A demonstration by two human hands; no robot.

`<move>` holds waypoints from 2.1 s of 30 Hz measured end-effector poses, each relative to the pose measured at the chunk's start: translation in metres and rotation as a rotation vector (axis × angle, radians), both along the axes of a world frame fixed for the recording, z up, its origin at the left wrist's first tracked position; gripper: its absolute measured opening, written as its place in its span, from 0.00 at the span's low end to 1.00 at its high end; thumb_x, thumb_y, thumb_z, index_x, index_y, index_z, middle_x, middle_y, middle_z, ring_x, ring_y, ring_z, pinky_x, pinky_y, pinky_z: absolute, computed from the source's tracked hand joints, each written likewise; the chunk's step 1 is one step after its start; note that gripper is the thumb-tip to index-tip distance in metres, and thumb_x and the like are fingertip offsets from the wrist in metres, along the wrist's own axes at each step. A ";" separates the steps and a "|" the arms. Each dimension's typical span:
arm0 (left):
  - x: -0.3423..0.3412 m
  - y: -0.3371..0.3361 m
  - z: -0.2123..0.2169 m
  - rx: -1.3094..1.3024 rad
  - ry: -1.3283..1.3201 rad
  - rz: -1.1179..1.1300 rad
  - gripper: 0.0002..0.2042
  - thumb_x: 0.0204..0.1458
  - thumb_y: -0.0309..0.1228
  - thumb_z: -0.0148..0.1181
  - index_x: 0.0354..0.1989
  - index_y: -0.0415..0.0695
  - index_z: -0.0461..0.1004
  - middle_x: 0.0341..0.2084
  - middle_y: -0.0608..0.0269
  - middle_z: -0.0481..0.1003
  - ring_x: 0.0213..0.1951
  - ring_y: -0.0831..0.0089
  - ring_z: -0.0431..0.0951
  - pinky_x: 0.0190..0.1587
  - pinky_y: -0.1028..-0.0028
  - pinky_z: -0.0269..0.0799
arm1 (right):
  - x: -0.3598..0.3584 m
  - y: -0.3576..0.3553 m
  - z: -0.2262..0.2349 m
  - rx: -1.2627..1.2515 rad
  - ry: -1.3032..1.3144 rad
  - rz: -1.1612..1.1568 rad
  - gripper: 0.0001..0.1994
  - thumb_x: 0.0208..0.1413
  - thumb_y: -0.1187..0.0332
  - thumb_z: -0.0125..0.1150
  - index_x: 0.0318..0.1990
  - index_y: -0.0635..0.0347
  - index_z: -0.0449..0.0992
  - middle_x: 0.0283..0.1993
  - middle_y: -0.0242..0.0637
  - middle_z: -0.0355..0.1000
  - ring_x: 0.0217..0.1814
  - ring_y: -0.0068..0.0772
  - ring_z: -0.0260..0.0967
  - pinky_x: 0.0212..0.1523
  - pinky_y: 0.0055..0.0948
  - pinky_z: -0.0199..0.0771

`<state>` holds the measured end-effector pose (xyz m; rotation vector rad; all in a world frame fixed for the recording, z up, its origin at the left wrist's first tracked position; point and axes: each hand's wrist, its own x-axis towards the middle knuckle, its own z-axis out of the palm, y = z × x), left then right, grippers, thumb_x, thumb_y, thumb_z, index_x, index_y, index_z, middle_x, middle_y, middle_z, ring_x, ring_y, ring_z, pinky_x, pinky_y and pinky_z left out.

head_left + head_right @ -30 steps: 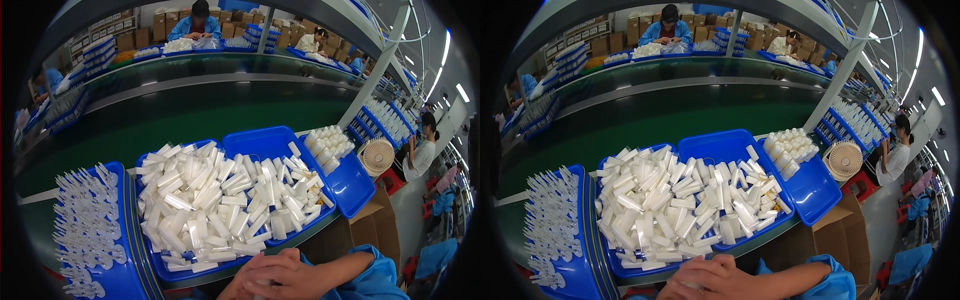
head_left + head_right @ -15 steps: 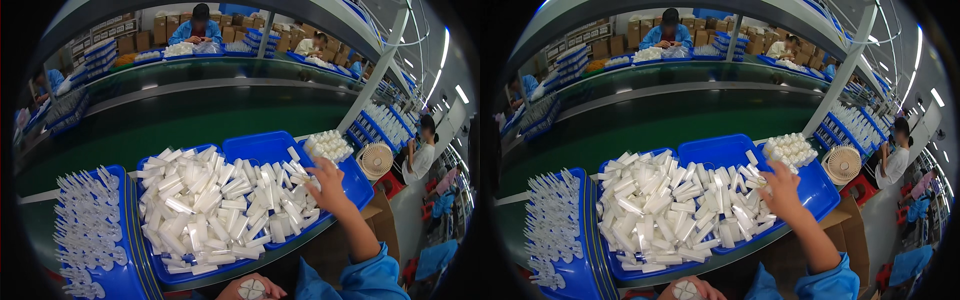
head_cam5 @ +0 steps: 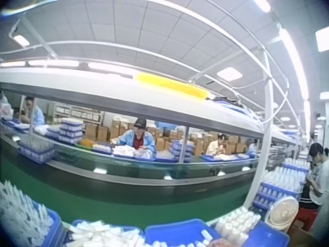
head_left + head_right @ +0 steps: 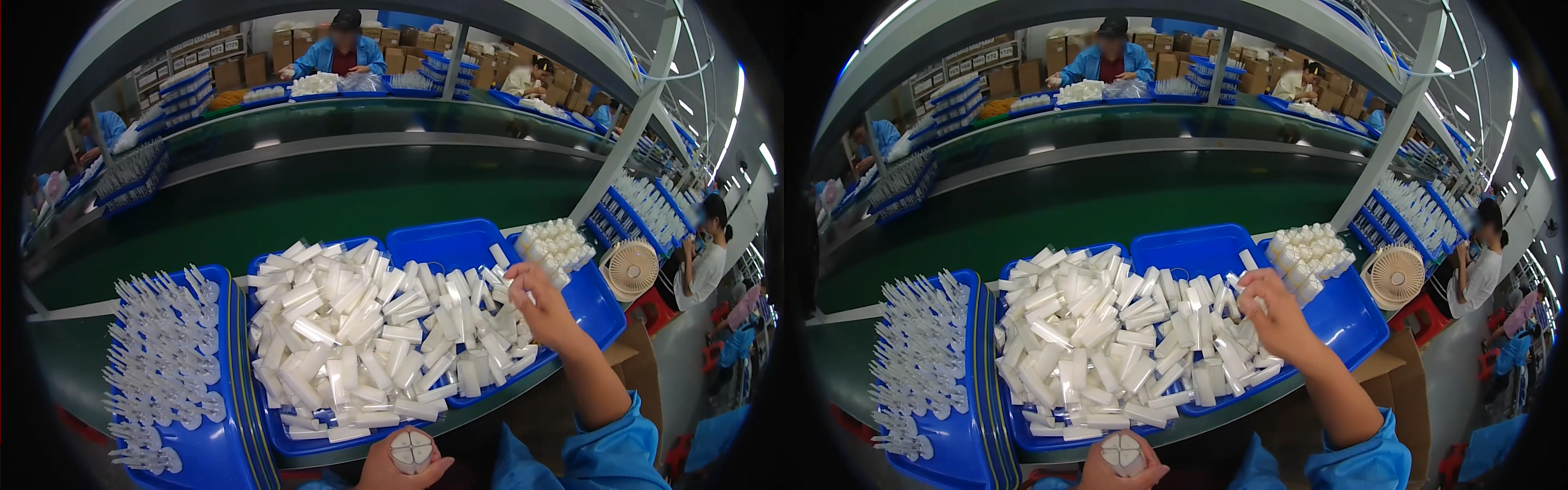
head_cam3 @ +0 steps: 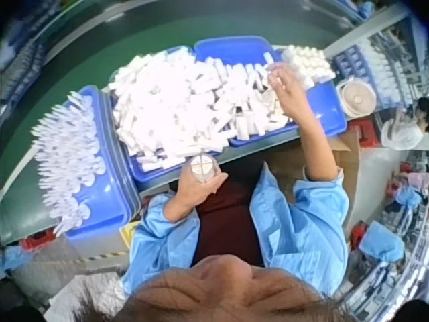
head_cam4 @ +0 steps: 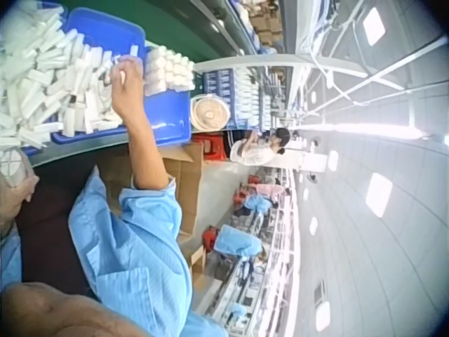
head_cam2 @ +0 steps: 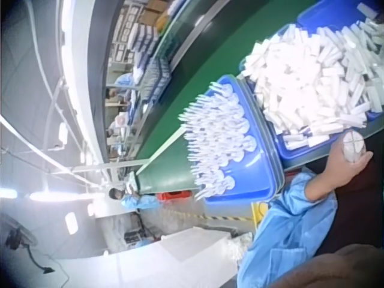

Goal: Assembling small white plastic components by inserting one into another in an industrial production setting.

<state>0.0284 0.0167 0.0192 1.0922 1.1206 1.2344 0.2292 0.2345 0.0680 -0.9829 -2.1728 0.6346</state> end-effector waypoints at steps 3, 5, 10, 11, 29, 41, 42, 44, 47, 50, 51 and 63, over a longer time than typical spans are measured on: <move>0.005 0.006 0.012 0.034 -0.162 0.197 0.09 0.42 0.23 0.61 0.31 0.38 0.68 0.18 0.64 0.71 0.16 0.79 0.69 0.18 0.81 0.64 | -0.027 -0.044 0.021 -0.094 -0.041 0.255 0.02 0.50 0.75 0.53 0.29 0.58 0.66 0.43 0.40 0.62 0.48 0.40 0.59 0.49 0.32 0.57; 0.008 0.010 0.024 0.034 -0.340 0.258 0.09 0.43 0.22 0.61 0.30 0.38 0.67 0.19 0.61 0.70 0.17 0.77 0.70 0.18 0.82 0.64 | -0.038 -0.066 0.021 -0.083 -0.074 0.419 0.02 0.50 0.74 0.53 0.30 0.57 0.67 0.43 0.40 0.61 0.46 0.40 0.59 0.48 0.32 0.56; -0.020 -0.001 0.029 0.001 -0.839 -0.506 0.11 0.41 0.23 0.65 0.24 0.40 0.65 0.22 0.57 0.67 0.20 0.74 0.70 0.20 0.80 0.64 | -0.051 -0.103 0.014 -0.676 0.117 0.704 0.10 0.59 0.66 0.45 0.27 0.57 0.64 0.41 0.38 0.61 0.40 0.35 0.60 0.46 0.34 0.56; -0.020 -0.008 0.026 -0.020 -1.011 -0.650 0.12 0.39 0.23 0.67 0.22 0.41 0.65 0.24 0.58 0.67 0.20 0.76 0.67 0.21 0.78 0.64 | -0.048 -0.107 0.005 -0.971 0.386 0.832 0.13 0.60 0.62 0.42 0.25 0.56 0.63 0.36 0.36 0.61 0.36 0.33 0.60 0.46 0.35 0.56; -0.011 -0.019 0.013 0.439 -0.099 0.291 0.45 0.37 0.22 0.66 0.63 0.44 0.43 0.29 0.57 0.68 0.27 0.68 0.70 0.28 0.73 0.66 | -0.049 -0.142 0.010 -1.376 0.890 0.888 0.18 0.58 0.73 0.47 0.56 0.64 0.64 0.57 0.54 0.61 0.38 0.55 0.71 0.35 0.43 0.74; -0.021 -0.035 0.047 0.606 0.787 0.152 0.24 0.35 0.22 0.62 0.46 0.42 0.66 0.41 0.44 0.66 0.42 0.46 0.70 0.43 0.59 0.69 | -0.047 -0.124 0.026 -0.042 0.003 0.570 0.16 0.46 0.63 0.62 0.41 0.63 0.74 0.25 0.31 0.63 0.23 0.28 0.63 0.29 0.23 0.64; -0.031 -0.050 0.057 0.458 0.618 0.167 0.23 0.35 0.21 0.62 0.44 0.44 0.66 0.43 0.44 0.65 0.45 0.43 0.68 0.45 0.55 0.68 | -0.038 -0.108 0.033 0.061 -0.054 0.446 0.17 0.43 0.65 0.63 0.41 0.61 0.74 0.26 0.32 0.65 0.25 0.27 0.65 0.27 0.25 0.67; -0.075 -0.063 0.062 0.833 0.670 0.098 0.21 0.36 0.18 0.61 0.42 0.46 0.67 0.46 0.45 0.65 0.48 0.40 0.66 0.46 0.52 0.67 | 0.003 -0.070 0.031 0.175 -0.061 0.087 0.16 0.37 0.72 0.64 0.39 0.58 0.74 0.30 0.35 0.67 0.31 0.27 0.67 0.25 0.25 0.70; -0.114 -0.075 0.084 0.497 1.019 0.297 0.12 0.40 0.15 0.55 0.36 0.38 0.71 0.40 0.46 0.69 0.41 0.49 0.72 0.43 0.57 0.69 | 0.070 -0.020 0.032 0.242 -0.053 -0.594 0.15 0.35 0.77 0.63 0.35 0.59 0.73 0.37 0.39 0.67 0.32 0.30 0.68 0.26 0.22 0.70; -0.139 -0.086 0.093 0.240 1.382 0.272 0.11 0.41 0.17 0.54 0.37 0.36 0.70 0.41 0.46 0.69 0.43 0.50 0.70 0.46 0.62 0.65 | 0.131 0.021 0.024 0.339 -0.219 -0.779 0.15 0.38 0.72 0.63 0.37 0.61 0.72 0.34 0.45 0.69 0.32 0.38 0.69 0.31 0.30 0.69; -0.147 -0.088 0.093 0.183 1.442 0.234 0.11 0.43 0.18 0.54 0.38 0.36 0.70 0.42 0.47 0.69 0.44 0.50 0.69 0.48 0.62 0.64 | 0.137 0.030 0.021 0.310 -0.270 -0.810 0.15 0.38 0.70 0.63 0.37 0.61 0.71 0.33 0.45 0.70 0.32 0.40 0.70 0.32 0.32 0.69; -0.167 -0.074 0.086 -0.314 1.709 0.364 0.12 0.49 0.22 0.48 0.43 0.35 0.66 0.43 0.41 0.66 0.43 0.48 0.68 0.43 0.60 0.65 | 0.126 0.081 -0.036 -0.142 -0.144 -0.729 0.15 0.47 0.63 0.60 0.39 0.64 0.71 0.31 0.47 0.71 0.31 0.43 0.71 0.33 0.36 0.71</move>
